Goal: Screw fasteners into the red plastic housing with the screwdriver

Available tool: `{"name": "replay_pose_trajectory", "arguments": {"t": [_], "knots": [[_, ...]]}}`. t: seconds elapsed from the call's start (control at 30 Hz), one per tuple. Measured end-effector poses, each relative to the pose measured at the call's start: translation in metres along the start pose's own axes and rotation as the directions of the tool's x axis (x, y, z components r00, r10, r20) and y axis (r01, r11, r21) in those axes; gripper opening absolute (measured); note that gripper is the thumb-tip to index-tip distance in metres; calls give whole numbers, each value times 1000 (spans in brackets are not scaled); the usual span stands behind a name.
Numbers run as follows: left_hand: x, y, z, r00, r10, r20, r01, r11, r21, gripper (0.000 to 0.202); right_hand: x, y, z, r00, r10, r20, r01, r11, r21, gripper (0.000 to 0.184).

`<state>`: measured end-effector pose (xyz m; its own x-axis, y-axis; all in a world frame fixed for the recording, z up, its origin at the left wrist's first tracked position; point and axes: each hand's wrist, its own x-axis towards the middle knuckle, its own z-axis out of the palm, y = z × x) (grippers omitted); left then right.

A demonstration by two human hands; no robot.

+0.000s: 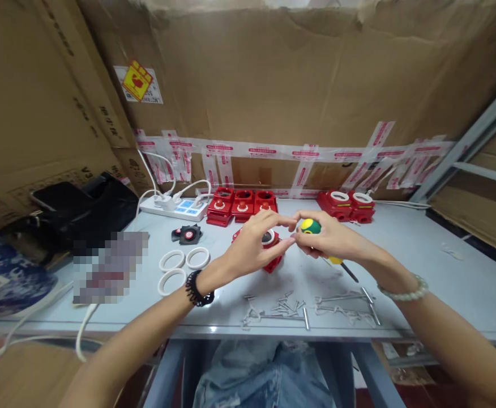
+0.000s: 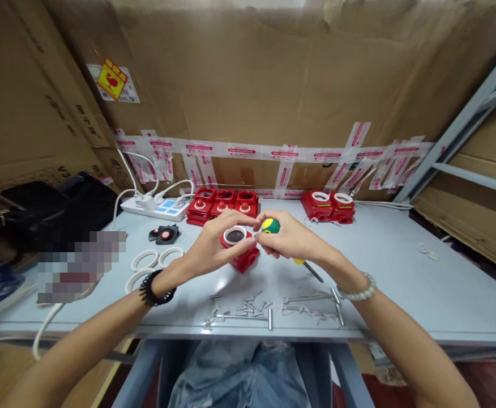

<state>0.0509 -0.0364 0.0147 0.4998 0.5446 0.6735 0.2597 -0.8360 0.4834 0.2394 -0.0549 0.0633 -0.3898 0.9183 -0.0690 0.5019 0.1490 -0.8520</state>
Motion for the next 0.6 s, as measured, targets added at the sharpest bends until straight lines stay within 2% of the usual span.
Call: {"name": "replay_pose_trajectory", "arguments": {"t": [0.1,0.23,0.37,0.5,0.6], "knots": [[2,-2,9,999,-31,-39,30,999,-33,20,5,5,1,1000,-1,21,-1,997,71,19],[-4,-6,17,997,-76,-7,76,996,-50,23,8,13,-1,998,-6,70,-2,993,115,27],[-7,-6,20,994,-111,5,111,991,-70,17,8,19,-2,996,5,92,-17,991,132,34],[-7,-9,23,994,-111,1,110,993,-45,12,6,19,-1,993,74,88,-87,984,153,38],[-9,-16,27,998,-57,-22,57,998,11,12,5,18,1,992,112,62,-121,978,170,40]]}}
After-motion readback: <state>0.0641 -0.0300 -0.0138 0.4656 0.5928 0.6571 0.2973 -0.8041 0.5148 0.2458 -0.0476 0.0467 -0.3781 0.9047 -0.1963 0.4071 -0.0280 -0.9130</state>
